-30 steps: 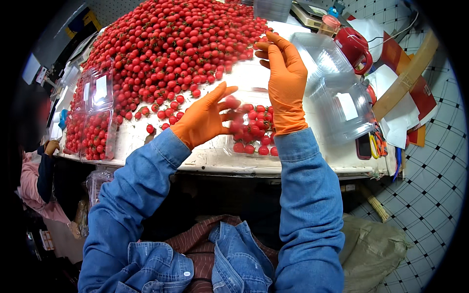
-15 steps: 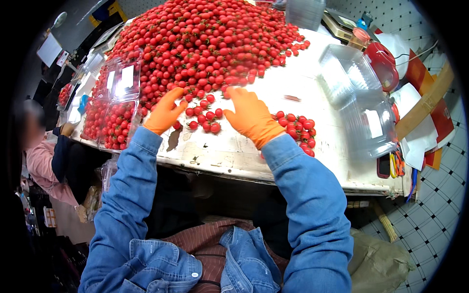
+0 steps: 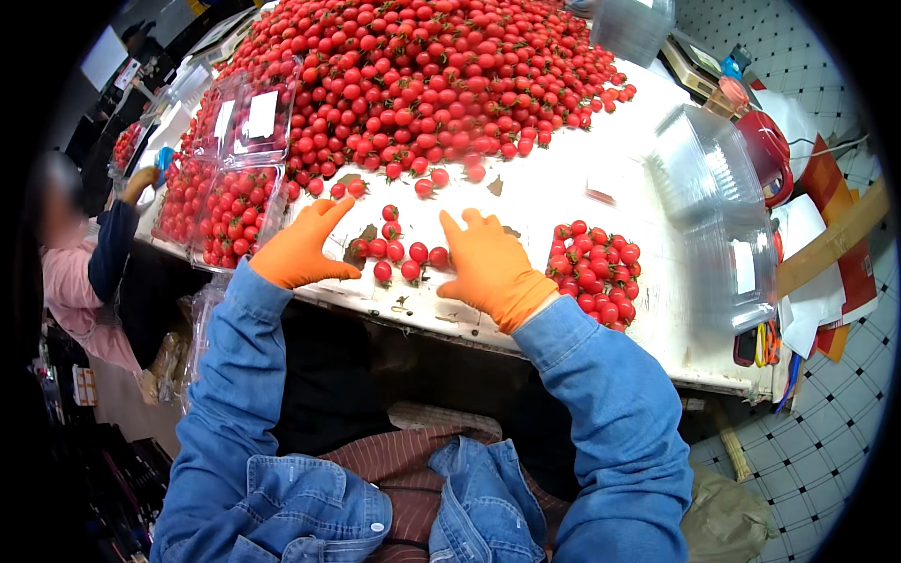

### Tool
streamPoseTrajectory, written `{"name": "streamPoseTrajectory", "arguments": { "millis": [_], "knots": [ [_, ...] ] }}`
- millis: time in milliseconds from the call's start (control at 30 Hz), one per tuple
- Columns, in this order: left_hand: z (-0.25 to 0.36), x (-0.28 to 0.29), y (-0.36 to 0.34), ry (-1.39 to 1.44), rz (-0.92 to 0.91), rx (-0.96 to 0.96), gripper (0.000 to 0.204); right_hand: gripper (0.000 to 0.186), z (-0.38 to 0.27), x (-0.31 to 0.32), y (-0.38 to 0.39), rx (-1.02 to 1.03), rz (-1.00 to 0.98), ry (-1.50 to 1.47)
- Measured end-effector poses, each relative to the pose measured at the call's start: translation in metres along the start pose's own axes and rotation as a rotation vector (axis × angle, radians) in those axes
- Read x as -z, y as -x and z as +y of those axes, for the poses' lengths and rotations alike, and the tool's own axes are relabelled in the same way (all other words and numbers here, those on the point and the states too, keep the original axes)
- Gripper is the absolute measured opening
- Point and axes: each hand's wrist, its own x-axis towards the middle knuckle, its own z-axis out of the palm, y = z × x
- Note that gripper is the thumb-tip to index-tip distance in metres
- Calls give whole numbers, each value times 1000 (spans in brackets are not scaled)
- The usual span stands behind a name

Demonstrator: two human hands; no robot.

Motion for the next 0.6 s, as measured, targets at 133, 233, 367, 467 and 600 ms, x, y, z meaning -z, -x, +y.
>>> {"name": "streamPoseTrajectory", "arguments": {
  "millis": [133, 233, 367, 467, 600],
  "knots": [
    [6, -16, -10, 45, -227, 68, 104, 87, -4, -6, -5, -180, -200, -29],
    [21, -28, -15, 79, -180, 45, 103, 79, -8, -19, -18, -187, -180, -141],
    [25, -41, -25, 263, -147, -1, 100, 65, -5, -33, -30, -126, -87, -300],
    [24, -48, -31, 352, -54, -70, 91, 57, 5, -44, -43, -57, -41, -524],
    [20, -54, -36, 551, -8, -40, 85, 57, -5, -32, -43, -166, -56, -965]
  ]
}}
